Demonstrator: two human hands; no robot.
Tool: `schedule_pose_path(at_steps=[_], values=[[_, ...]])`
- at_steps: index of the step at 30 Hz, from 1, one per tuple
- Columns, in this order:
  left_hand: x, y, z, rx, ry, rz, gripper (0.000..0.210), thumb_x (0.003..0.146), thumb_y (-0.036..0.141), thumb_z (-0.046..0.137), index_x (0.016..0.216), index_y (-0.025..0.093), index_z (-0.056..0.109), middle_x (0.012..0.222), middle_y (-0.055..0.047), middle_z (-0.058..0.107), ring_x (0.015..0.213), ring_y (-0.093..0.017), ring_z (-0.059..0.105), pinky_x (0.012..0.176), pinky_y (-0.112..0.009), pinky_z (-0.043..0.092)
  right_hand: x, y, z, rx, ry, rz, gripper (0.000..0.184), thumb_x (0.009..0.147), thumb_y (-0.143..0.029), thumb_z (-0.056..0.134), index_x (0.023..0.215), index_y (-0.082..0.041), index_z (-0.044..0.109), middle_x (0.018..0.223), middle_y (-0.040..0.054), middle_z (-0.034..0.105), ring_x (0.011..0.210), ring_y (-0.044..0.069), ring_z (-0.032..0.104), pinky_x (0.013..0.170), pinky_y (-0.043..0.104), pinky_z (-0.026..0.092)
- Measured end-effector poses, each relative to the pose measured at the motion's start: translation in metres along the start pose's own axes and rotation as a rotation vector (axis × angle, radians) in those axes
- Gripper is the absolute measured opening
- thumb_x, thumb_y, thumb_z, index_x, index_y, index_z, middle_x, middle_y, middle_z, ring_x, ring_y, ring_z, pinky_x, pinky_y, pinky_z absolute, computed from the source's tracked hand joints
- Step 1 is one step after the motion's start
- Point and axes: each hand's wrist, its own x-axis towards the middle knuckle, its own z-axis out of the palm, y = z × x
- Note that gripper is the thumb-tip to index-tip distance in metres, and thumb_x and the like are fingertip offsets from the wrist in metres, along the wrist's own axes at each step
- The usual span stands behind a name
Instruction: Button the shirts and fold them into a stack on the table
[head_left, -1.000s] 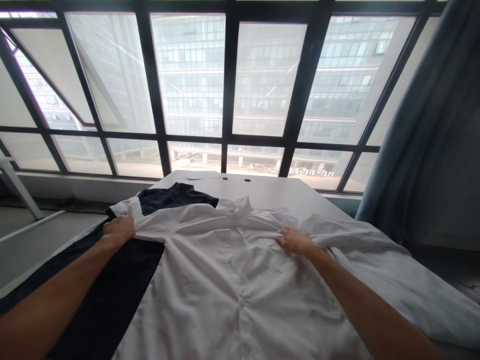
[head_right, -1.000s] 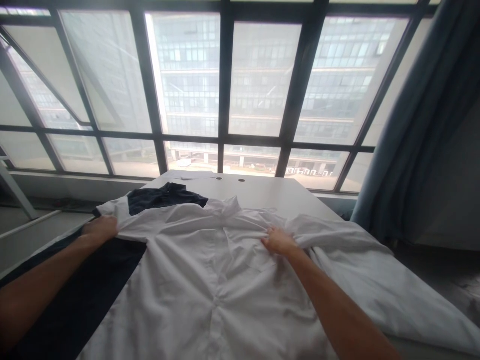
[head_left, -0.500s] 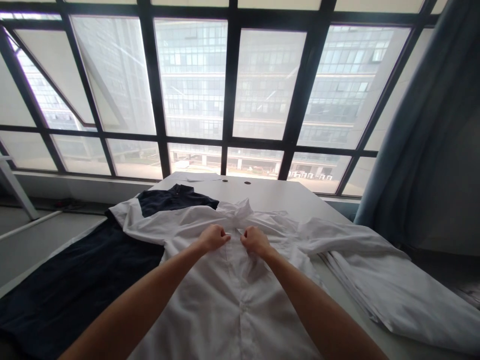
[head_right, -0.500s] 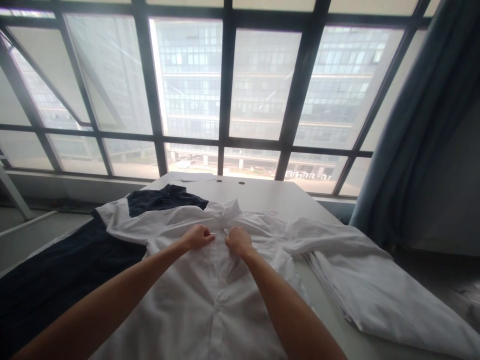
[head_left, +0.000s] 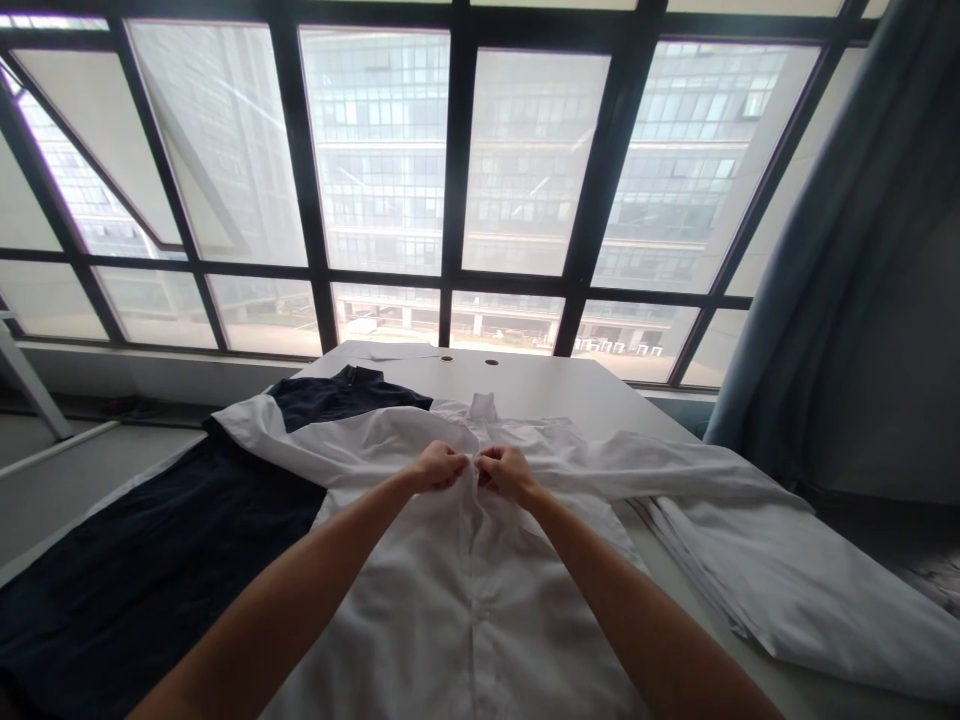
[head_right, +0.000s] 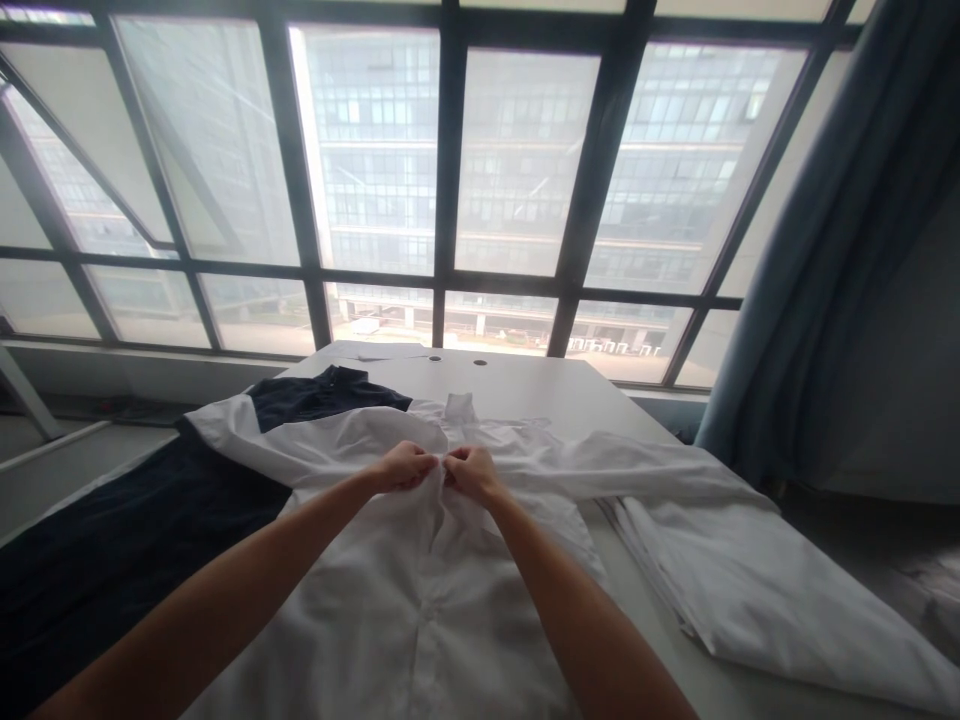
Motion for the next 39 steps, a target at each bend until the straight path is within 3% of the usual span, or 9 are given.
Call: schedule_pose_path(at_steps=[3, 7, 17, 24, 39], values=[[-0.007, -0.003, 0.009, -0.007, 0.004, -0.027, 0.035, 0.082, 0.032, 0.063, 0.053, 0.016, 0.052, 0.043, 0.003, 0.046, 0.035, -0.008, 0.039, 0.036, -0.02, 0.024, 0.0, 0.009, 0.005, 0.127, 0.003, -0.002, 0.007, 0.074, -0.017, 0.066, 0.068, -0.017, 0.064, 0.054, -0.0014, 0.062, 0.048, 0.011, 0.058, 0.042, 0.018, 0.042], [-0.015, -0.008, 0.018, -0.051, 0.034, 0.04, 0.032, 0.082, 0.033, 0.063, 0.057, 0.016, 0.054, 0.047, 0.005, 0.05, 0.036, -0.006, 0.041, 0.038, -0.019, 0.028, 0.0, 0.022, 0.009, 0.192, 0.019, -0.003, 0.006, 0.073, -0.019, 0.07, 0.072, -0.016, 0.065, 0.056, -0.0019, 0.063, 0.048, 0.01, 0.057, 0.042, 0.018, 0.041], [-0.014, -0.016, 0.02, -0.065, 0.01, 0.134, 0.033, 0.08, 0.041, 0.061, 0.059, 0.016, 0.052, 0.048, 0.006, 0.049, 0.037, -0.006, 0.043, 0.039, -0.018, 0.029, 0.002, 0.03, 0.008, 0.251, -0.052, -0.054, 0.018, 0.069, -0.029, 0.078, 0.07, -0.015, 0.067, 0.057, -0.0006, 0.064, 0.051, 0.01, 0.059, 0.047, 0.019, 0.044], [-0.012, -0.018, 0.018, -0.029, -0.022, 0.152, 0.038, 0.078, 0.048, 0.061, 0.059, 0.017, 0.05, 0.048, 0.006, 0.049, 0.038, -0.006, 0.044, 0.039, -0.018, 0.029, -0.001, 0.026, 0.0, 0.265, -0.148, 0.001, 0.009, 0.077, -0.02, 0.066, 0.07, -0.015, 0.068, 0.062, 0.0018, 0.069, 0.057, 0.011, 0.063, 0.05, 0.018, 0.045], [-0.009, -0.021, 0.015, -0.035, -0.089, 0.198, 0.034, 0.081, 0.043, 0.059, 0.061, 0.017, 0.051, 0.048, 0.006, 0.048, 0.038, -0.006, 0.043, 0.04, -0.018, 0.031, -0.003, 0.023, -0.001, 0.235, -0.171, -0.006, 0.015, 0.075, -0.011, 0.058, 0.062, -0.016, 0.065, 0.06, 0.0002, 0.068, 0.054, 0.01, 0.062, 0.049, 0.016, 0.046]])
